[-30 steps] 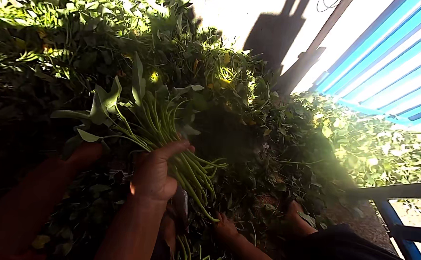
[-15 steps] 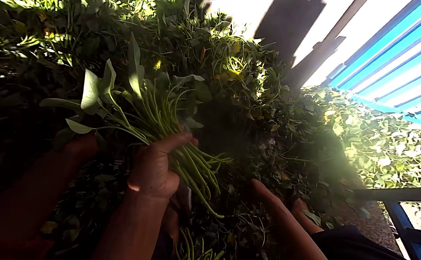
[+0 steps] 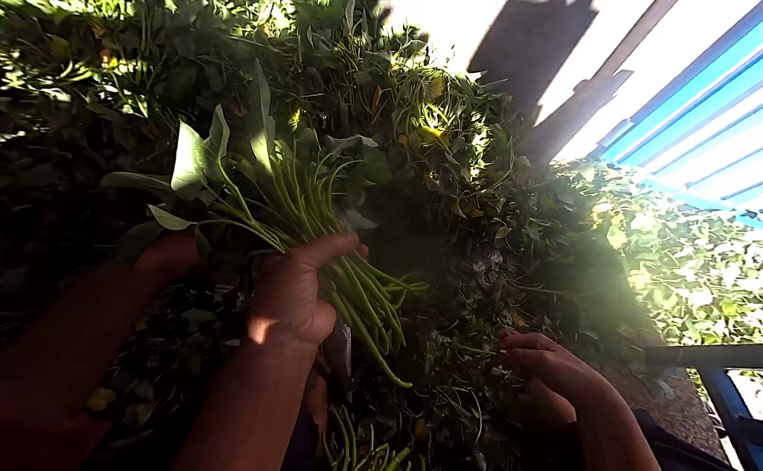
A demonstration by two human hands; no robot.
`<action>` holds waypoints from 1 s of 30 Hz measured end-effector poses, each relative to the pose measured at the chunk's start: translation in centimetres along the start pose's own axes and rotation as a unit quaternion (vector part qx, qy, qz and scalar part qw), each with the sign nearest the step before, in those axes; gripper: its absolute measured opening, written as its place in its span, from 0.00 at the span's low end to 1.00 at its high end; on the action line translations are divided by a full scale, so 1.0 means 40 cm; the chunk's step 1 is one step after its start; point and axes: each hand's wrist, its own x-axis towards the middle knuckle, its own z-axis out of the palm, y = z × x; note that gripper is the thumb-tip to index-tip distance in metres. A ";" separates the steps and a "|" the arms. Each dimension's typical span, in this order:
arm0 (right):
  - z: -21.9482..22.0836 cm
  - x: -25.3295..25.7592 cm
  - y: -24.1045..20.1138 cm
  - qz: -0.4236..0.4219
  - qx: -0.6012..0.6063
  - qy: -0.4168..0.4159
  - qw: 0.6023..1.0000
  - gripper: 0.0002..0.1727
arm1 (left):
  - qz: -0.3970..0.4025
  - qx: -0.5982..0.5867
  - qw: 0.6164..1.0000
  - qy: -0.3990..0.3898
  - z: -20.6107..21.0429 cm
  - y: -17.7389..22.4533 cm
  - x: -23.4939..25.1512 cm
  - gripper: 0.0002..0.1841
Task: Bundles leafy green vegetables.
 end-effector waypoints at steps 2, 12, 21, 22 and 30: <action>-0.024 -0.038 0.006 -0.081 0.105 -0.002 0.991 0.11 | -0.005 0.000 1.000 0.003 0.000 0.000 0.002 0.11; 0.013 0.003 0.212 0.315 -0.400 0.129 0.851 0.20 | -0.017 0.002 1.000 0.021 0.001 -0.001 0.006 0.13; 0.132 0.181 0.278 0.228 -0.450 0.073 0.860 0.33 | -0.020 0.033 0.999 -0.009 0.005 -0.010 0.003 0.12; 0.145 0.187 0.283 0.223 -0.462 0.049 0.857 0.32 | -0.020 0.032 0.999 -0.009 0.004 -0.011 0.003 0.12; 0.159 0.181 0.272 0.215 -0.493 0.063 0.841 0.29 | -0.025 0.015 0.999 -0.015 0.006 -0.016 0.001 0.14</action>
